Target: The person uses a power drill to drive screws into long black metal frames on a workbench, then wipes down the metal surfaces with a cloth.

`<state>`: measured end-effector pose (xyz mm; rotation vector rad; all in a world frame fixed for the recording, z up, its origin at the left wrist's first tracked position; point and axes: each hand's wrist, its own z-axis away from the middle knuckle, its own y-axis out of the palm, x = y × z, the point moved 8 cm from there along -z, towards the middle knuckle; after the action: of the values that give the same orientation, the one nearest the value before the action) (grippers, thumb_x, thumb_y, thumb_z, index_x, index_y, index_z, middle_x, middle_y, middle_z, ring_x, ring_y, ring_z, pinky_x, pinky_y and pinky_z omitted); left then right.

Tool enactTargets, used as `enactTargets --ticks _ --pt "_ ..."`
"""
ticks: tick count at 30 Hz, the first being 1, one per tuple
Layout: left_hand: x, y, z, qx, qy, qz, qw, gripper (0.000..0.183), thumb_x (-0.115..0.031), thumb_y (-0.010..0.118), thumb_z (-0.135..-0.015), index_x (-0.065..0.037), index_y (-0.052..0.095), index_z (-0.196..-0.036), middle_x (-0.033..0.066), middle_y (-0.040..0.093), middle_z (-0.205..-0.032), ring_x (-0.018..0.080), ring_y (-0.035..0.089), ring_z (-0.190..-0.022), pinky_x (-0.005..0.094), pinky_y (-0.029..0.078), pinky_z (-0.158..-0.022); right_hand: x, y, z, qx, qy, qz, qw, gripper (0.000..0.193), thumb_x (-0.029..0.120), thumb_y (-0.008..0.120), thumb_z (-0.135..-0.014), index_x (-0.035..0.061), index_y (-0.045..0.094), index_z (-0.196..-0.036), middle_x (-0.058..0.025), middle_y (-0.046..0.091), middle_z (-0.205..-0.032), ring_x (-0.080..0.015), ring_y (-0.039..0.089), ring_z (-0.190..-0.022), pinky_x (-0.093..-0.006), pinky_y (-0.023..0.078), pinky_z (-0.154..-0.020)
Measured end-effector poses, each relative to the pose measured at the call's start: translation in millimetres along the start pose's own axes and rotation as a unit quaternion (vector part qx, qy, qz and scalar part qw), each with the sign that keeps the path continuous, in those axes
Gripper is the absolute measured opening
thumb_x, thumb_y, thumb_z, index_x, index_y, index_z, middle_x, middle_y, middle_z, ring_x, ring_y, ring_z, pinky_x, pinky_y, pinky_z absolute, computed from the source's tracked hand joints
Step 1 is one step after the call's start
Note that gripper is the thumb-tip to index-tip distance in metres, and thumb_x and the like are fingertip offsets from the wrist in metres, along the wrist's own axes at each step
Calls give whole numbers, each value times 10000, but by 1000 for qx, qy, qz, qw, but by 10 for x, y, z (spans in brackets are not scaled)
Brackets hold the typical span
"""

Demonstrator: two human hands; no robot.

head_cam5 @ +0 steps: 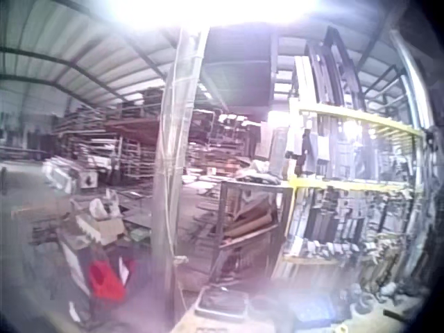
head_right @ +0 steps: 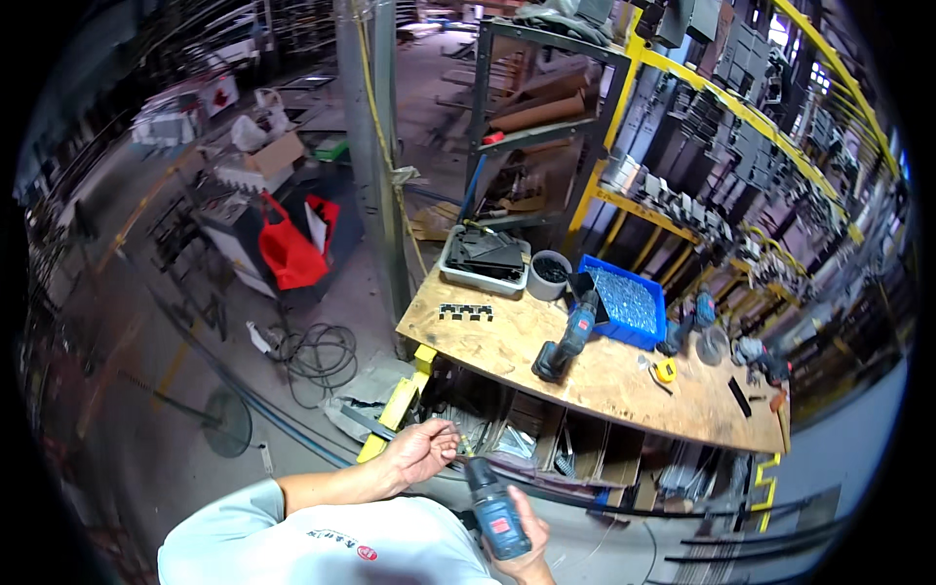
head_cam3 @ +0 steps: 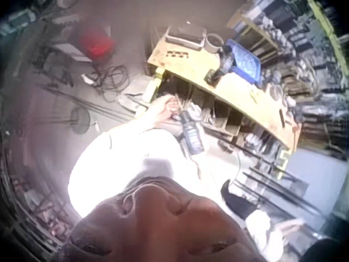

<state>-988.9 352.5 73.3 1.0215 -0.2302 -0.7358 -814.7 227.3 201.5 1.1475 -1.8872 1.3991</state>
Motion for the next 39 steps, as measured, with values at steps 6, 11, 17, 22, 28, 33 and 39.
enactTargets --ticks 6,11,17,22,28,33,39 --pt "-344 -435 192 29 -70 -11 997 178 -183 611 -1019 -14 665 -1039 104 708 -952 176 638 -856 276 468 -674 451 839 164 -22 191 63 979 700 168 858 -800 43 555 -1418 -145 745 -1106 -261 729 -1009 -365 564 -879" --pt "-341 -527 342 30 -121 -20 992 179 -192 610 -1024 -21 663 -1030 90 691 -940 165 618 -847 262 455 -683 807 1094 382 -83 155 96 980 755 109 850 -729 9 545 -1412 -150 732 -1062 -261 736 -924 -353 572 -840" --pt "-495 -421 509 41 -126 -51 990 174 -166 586 -1046 -2 645 -1035 90 655 -952 167 597 -863 275 445 -685 1017 1241 462 -129 112 134 976 788 70 855 -666 -11 554 -1390 -133 747 -914 -261 755 -773 -336 587 -746" --pt "-547 -380 587 47 -123 -68 989 180 -160 578 -1048 5 645 -1027 113 654 -949 176 603 -850 283 454 -672 1061 1243 464 -111 108 150 976 770 74 851 -683 -7 556 -1389 -135 742 -897 -271 751 -752 -340 588 -722" --pt "-641 -447 616 33 -84 -94 991 181 -160 604 -1037 -3 661 -966 110 672 -877 161 599 -763 274 444 -643 1050 1300 451 -65 89 145 983 769 70 857 -705 -12 549 -1404 -157 747 -954 -296 754 -785 -350 590 -738" --pt "-636 -503 613 37 -95 -99 990 149 -160 648 -1008 -21 663 -958 98 674 -871 155 600 -765 280 442 -635 1090 1319 410 -42 93 134 986 764 54 861 -711 -17 551 -1406 -187 747 -1039 -318 759 -868 -366 590 -782" --pt "-444 -628 458 60 -113 -103 986 119 -205 708 -956 -87 704 -940 69 738 -922 195 691 -820 307 506 -630 1291 1126 354 -19 88 116 989 827 106 871 -751 36 508 -1491 -201 698 -1273 -349 729 -1077 -399 571 -936"
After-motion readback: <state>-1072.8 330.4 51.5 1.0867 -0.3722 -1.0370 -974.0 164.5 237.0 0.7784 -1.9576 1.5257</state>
